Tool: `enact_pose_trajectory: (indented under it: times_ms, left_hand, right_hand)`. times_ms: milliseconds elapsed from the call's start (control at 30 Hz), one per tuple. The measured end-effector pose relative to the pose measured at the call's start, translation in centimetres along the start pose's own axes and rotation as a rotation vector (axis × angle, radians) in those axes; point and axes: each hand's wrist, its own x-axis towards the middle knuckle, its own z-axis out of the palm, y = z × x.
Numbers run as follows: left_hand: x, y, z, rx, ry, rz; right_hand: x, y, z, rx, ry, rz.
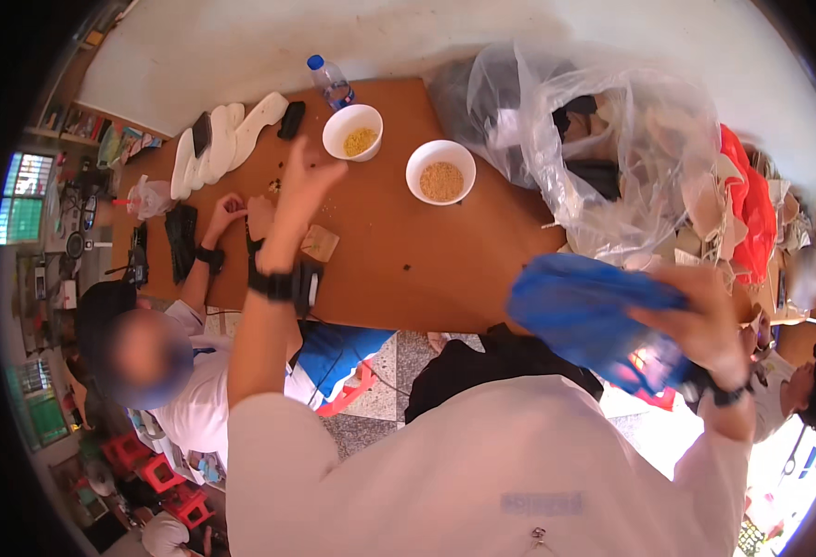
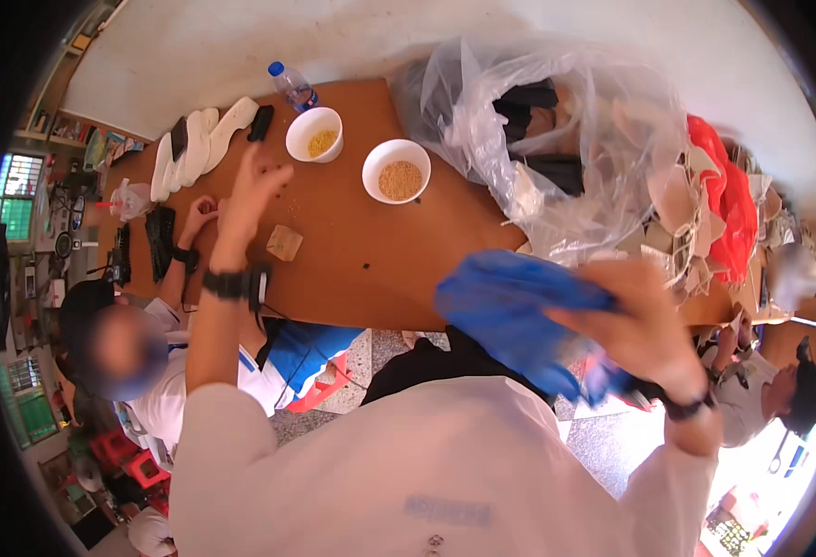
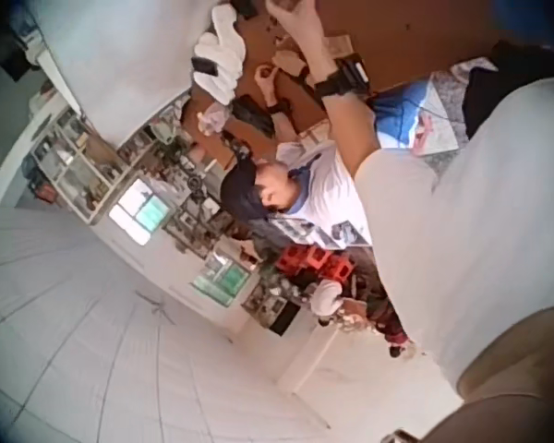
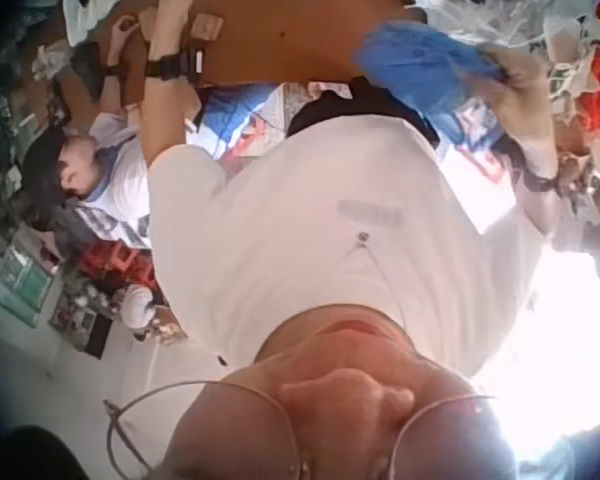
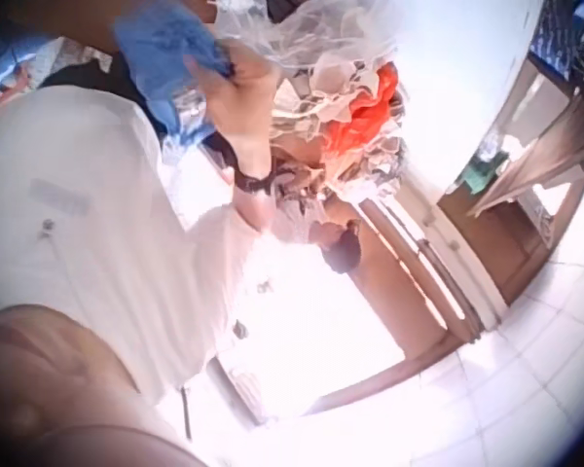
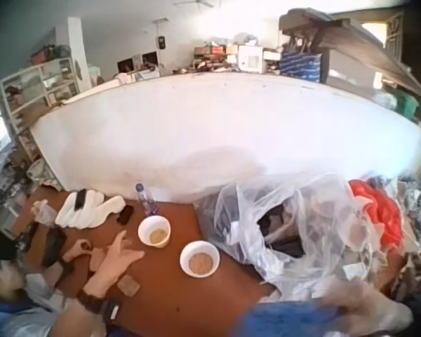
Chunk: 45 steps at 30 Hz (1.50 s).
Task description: Sorting and inspecting metal shoe eyelets from bulk bags into smaller quantities at a workstation.
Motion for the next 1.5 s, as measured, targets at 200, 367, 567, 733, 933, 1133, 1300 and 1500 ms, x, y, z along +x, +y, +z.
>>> enact_pose_trajectory:
  times_ms: [200, 367, 567, 733, 933, 1133, 1300, 1500]
  left_hand:
    - [-15.2, -1.7, 2.7, 0.118, -0.209, -0.037]
    - [-21.5, -6.2, 7.0, 0.047, -0.355, 0.021]
    - [-21.5, -3.4, 11.6, 0.163, -0.406, 0.379]
    - [-19.3, -1.2, 15.9, 0.075, -0.449, 0.636]
    - [-15.9, -1.9, 19.7, 0.628, -0.412, 0.712]
    - [-12.0, -3.7, 16.4, 1.100, -0.043, 0.607]
    - [-10.5, -6.4, 14.1, 0.969, -0.078, 0.271]
    - [-9.3, -5.6, 15.6, 0.654, 0.086, 0.362]
  right_hand:
    - [6.2, 10.9, 13.3, -0.368, -0.066, -0.490]
    - [6.6, 14.0, 19.1, -0.397, 0.041, -0.402]
    - [3.3, 16.3, 19.4, -0.139, 0.580, -0.216]
    - [2.6, 19.7, 22.6, 0.246, 0.364, 0.251]
    - [1.9, 13.6, 32.2, -0.072, 0.071, -0.431]
    - [1.1, 15.3, 29.3, -0.126, -0.239, -0.495]
    - [2.5, 16.2, 26.5, 0.176, -0.160, -0.294]
    - [6.4, 17.7, 25.5, -0.013, 0.197, -0.432]
